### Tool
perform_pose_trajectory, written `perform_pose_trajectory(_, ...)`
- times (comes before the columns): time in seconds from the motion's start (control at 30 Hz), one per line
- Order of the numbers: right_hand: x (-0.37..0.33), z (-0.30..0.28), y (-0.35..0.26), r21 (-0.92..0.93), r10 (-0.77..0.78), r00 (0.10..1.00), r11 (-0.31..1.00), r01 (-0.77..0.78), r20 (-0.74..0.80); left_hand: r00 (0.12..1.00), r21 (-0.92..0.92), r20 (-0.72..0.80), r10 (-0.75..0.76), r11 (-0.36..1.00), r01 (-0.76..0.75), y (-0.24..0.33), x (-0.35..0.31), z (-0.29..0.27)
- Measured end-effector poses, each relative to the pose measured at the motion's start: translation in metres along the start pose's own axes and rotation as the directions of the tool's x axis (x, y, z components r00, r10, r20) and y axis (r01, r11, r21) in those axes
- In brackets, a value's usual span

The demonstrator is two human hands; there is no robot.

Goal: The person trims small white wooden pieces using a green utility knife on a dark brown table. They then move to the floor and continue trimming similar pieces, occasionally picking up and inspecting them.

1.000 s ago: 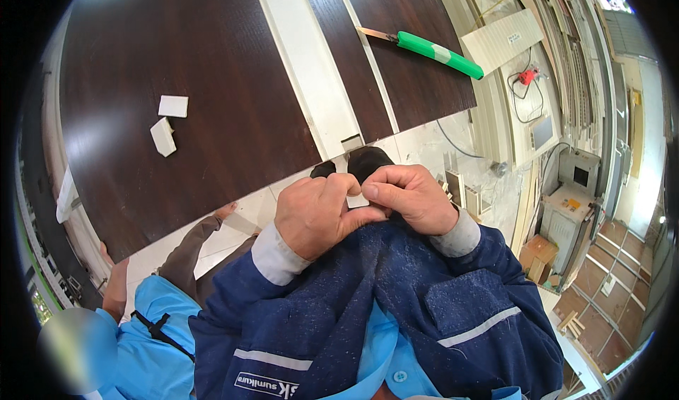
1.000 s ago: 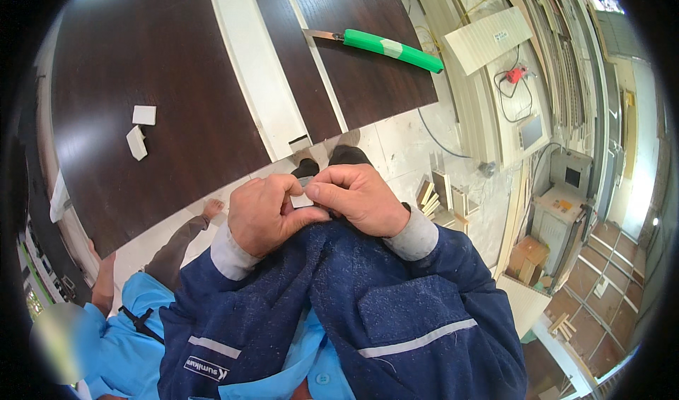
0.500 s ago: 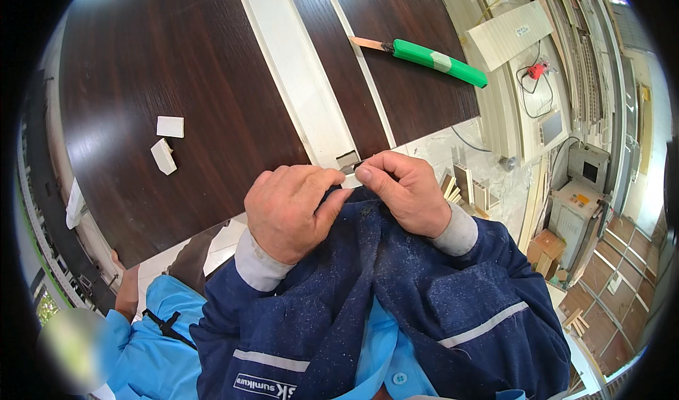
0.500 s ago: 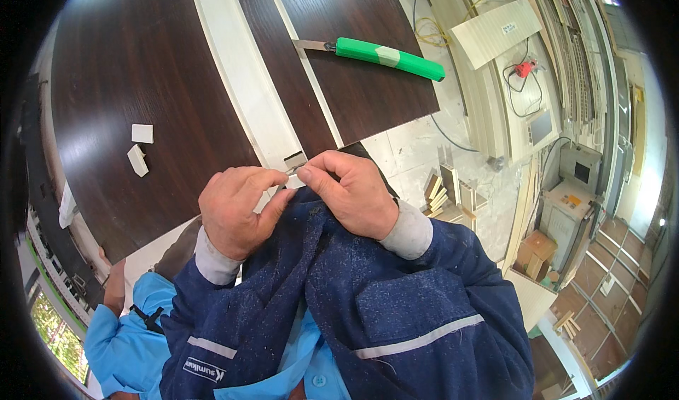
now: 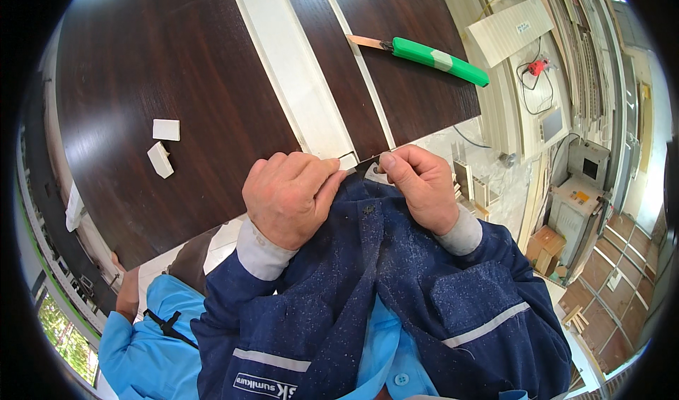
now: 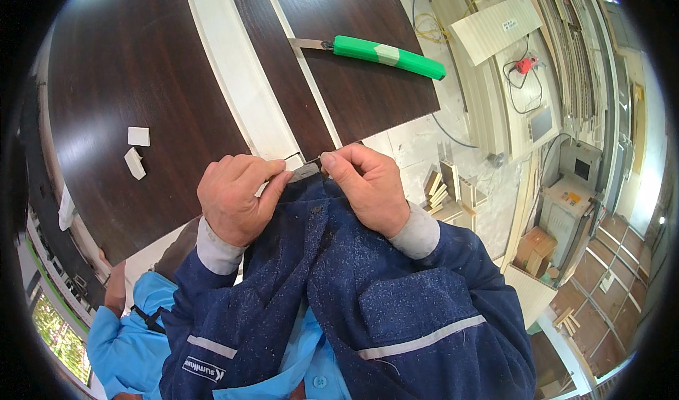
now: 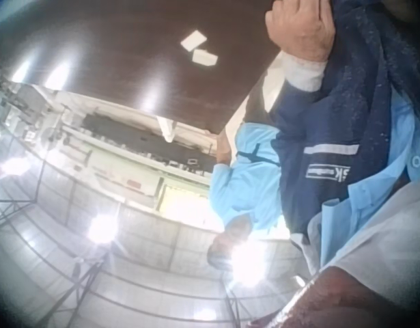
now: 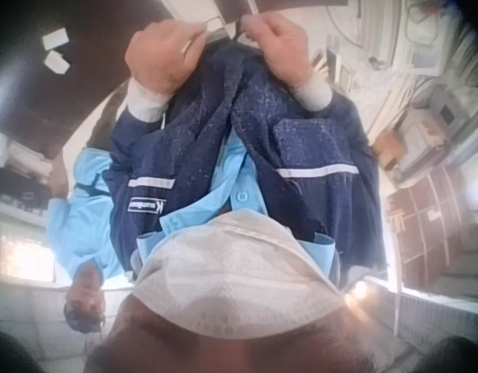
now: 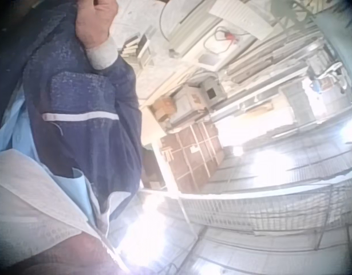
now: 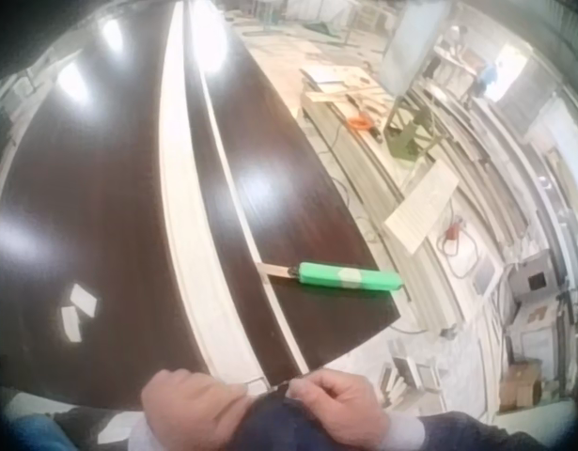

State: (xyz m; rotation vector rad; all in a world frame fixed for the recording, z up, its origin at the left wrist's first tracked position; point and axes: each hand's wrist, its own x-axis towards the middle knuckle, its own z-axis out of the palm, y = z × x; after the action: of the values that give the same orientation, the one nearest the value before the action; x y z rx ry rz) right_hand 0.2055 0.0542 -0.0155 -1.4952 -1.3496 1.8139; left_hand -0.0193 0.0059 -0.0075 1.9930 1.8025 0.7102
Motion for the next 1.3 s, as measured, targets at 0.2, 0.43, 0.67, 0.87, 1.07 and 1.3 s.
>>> perform_pose_trajectory(0.2, -0.003, 0.001, 0.005, -0.019, 0.001, 1.000, 1.000, -0.002, -0.012, 1.000, -0.006, -0.005, -0.002, 1.000, 0.002, 0.000, 0.001, 0.002)
perform_pose_trajectory(0.43, -0.007, 0.001, 0.009, 0.002, 0.030, 1.000, 1.000, -0.030, -0.007, 1.000, -0.012, -0.008, -0.021, 1.000, 0.020, 0.004, 0.002, 0.004)
perform_pose_trajectory(0.67, 0.002, 0.006, 0.016, 0.031, 0.213, 0.968, 0.975, -0.219, 0.136, 0.997, -0.083, -0.048, -0.067, 0.995, 0.063, 0.004, 0.001, 0.009)
perform_pose_trajectory(0.87, 0.016, 0.018, 0.025, 0.159, 0.335, 0.918, 0.915, -0.371, 0.215, 0.992, -0.105, -0.045, -0.118, 0.988, 0.113, -0.001, -0.002, 0.010)
perform_pose_trajectory(1.07, 0.015, 0.030, 0.023, 0.118, 0.301, 0.950, 0.943, -0.310, 0.087, 0.994, -0.099, -0.021, -0.107, 0.990, 0.105, -0.004, -0.007, 0.000)
perform_pose_trajectory(1.3, 0.009, 0.036, 0.013, 0.083, 0.222, 0.974, 0.971, -0.225, 0.046, 0.985, -0.081, 0.010, -0.173, 0.982, 0.173, -0.008, -0.008, -0.011)
